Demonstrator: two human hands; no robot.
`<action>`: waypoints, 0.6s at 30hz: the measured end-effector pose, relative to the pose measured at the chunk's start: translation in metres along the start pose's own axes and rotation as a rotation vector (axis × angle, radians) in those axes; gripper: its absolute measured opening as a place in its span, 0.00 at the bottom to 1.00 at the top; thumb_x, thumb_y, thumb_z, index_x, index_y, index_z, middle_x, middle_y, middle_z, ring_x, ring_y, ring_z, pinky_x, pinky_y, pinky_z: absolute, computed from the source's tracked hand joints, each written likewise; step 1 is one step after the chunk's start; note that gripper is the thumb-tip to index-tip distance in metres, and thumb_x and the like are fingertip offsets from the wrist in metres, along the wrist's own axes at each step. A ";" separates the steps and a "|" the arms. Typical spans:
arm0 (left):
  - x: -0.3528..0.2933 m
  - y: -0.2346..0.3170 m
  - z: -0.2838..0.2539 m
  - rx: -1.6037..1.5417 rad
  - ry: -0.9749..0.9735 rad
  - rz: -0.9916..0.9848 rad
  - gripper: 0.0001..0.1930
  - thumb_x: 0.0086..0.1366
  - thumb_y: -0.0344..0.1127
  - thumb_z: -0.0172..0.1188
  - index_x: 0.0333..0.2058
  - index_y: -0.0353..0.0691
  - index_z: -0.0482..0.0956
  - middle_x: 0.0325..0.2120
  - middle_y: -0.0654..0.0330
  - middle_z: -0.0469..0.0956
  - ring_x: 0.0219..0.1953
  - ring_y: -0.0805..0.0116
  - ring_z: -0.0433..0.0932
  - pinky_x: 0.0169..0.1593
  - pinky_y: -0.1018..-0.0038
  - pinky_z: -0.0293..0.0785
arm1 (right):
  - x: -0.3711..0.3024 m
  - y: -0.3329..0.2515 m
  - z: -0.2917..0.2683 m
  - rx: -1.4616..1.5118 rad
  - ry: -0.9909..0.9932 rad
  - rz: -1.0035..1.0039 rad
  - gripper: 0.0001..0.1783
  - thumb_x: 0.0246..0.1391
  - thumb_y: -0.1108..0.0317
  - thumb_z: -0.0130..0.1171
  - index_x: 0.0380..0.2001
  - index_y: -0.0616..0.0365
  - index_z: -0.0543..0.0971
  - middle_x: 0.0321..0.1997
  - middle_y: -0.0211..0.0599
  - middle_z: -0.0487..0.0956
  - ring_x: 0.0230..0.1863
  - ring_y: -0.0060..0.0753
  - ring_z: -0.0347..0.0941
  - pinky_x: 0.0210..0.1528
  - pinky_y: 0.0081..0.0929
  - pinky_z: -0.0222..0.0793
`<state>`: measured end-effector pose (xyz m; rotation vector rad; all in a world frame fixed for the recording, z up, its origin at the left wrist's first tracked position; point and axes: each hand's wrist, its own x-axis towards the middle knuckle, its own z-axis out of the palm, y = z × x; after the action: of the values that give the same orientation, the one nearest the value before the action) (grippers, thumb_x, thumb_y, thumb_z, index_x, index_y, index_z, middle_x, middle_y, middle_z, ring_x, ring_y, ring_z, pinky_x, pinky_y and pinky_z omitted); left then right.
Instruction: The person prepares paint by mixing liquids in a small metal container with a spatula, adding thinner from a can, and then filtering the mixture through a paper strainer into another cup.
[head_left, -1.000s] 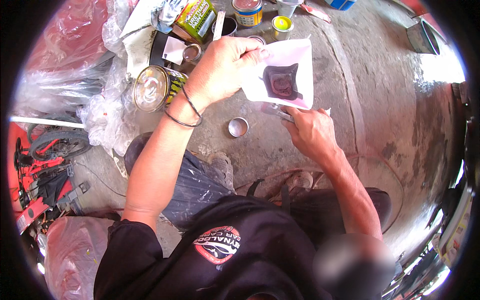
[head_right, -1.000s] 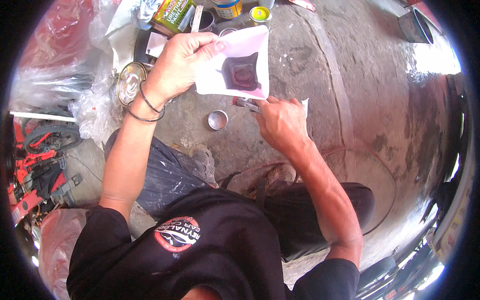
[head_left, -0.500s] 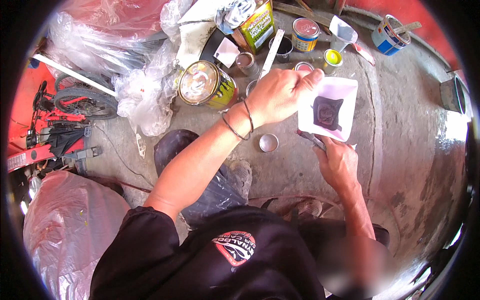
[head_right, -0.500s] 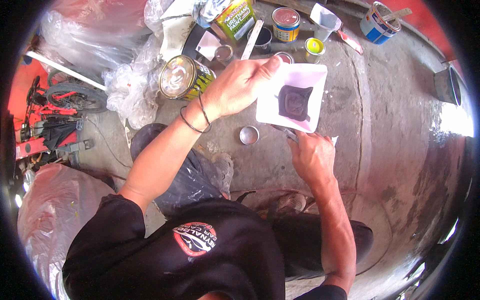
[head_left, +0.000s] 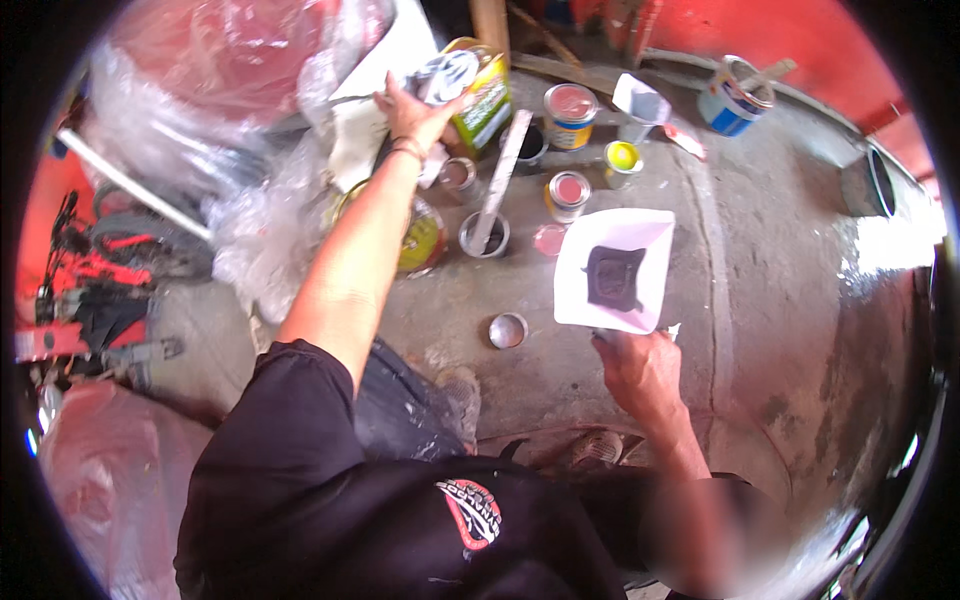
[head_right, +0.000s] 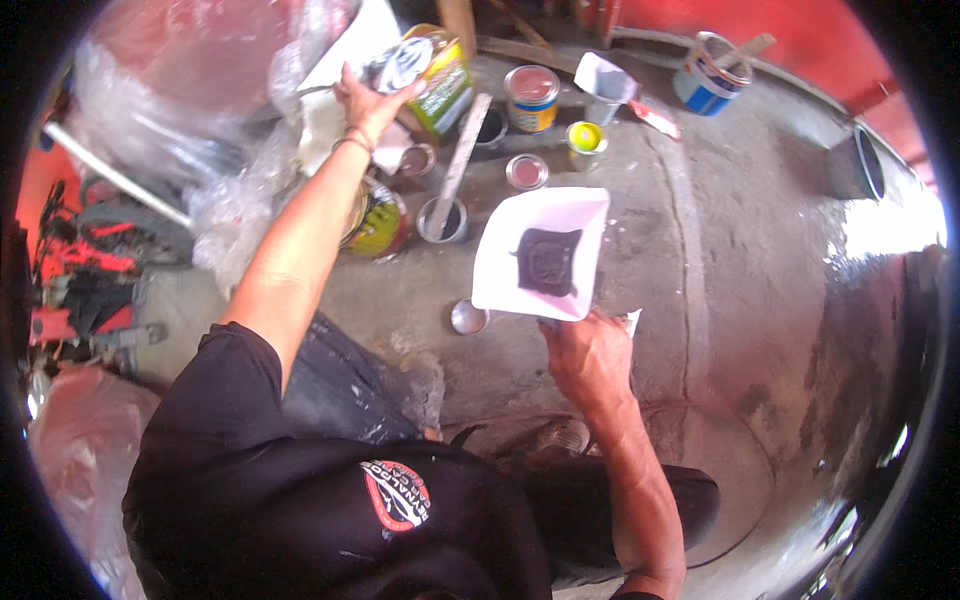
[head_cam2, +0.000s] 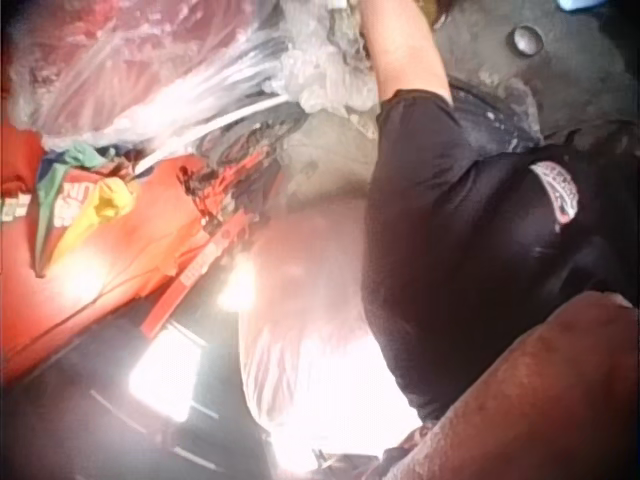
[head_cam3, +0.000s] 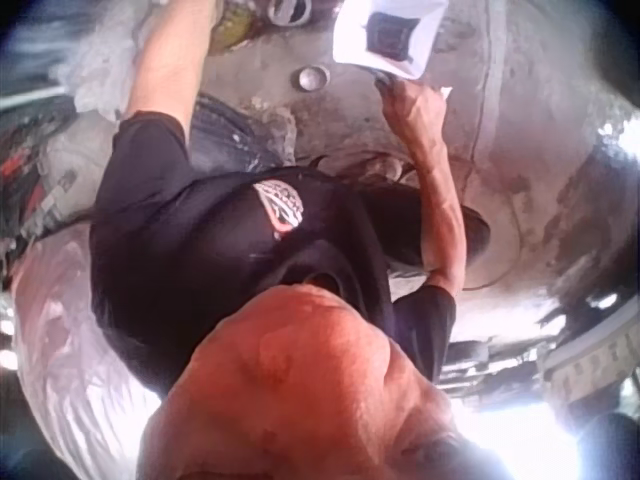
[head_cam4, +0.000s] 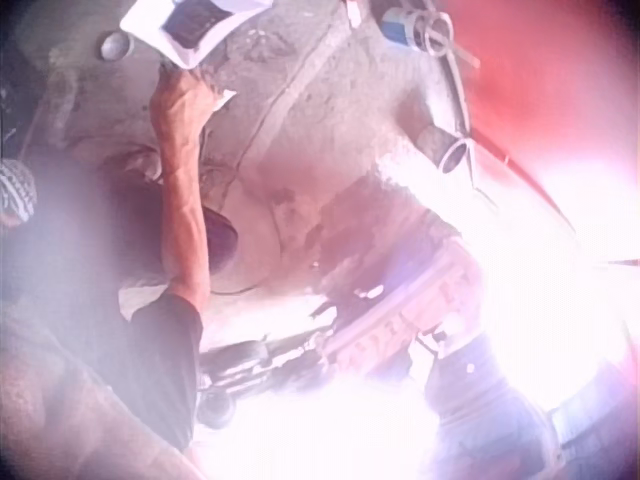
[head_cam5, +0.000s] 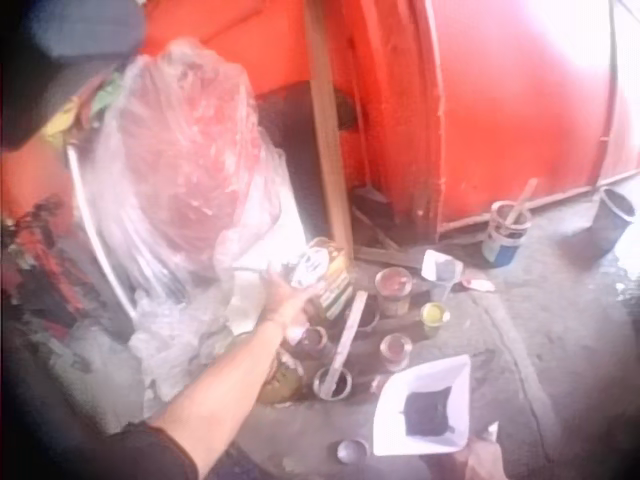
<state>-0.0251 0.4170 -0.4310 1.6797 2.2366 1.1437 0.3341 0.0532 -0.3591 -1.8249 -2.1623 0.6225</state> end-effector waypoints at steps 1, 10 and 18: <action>0.017 -0.025 0.011 -0.064 -0.020 0.068 0.82 0.32 0.61 0.94 0.78 0.32 0.49 0.75 0.35 0.58 0.79 0.39 0.57 0.81 0.53 0.58 | 0.002 -0.003 -0.001 0.039 0.024 -0.014 0.12 0.64 0.62 0.69 0.47 0.55 0.87 0.37 0.49 0.88 0.41 0.58 0.86 0.49 0.56 0.80; 0.058 -0.045 0.042 -0.481 -0.115 0.179 0.49 0.42 0.42 0.92 0.61 0.31 0.76 0.56 0.51 0.86 0.57 0.59 0.86 0.65 0.65 0.80 | -0.013 -0.006 -0.016 0.047 0.092 0.038 0.10 0.66 0.61 0.68 0.44 0.54 0.88 0.39 0.44 0.88 0.41 0.53 0.85 0.46 0.56 0.76; 0.071 0.077 -0.072 -0.646 -0.139 0.458 0.39 0.49 0.41 0.91 0.57 0.35 0.82 0.50 0.59 0.89 0.49 0.69 0.86 0.56 0.68 0.83 | -0.015 0.018 -0.003 0.014 0.070 0.083 0.16 0.62 0.63 0.71 0.51 0.54 0.84 0.46 0.49 0.88 0.43 0.63 0.86 0.47 0.56 0.82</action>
<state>-0.0288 0.4508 -0.3085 1.9112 1.2142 1.5576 0.3542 0.0413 -0.3636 -1.9075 -2.0421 0.5803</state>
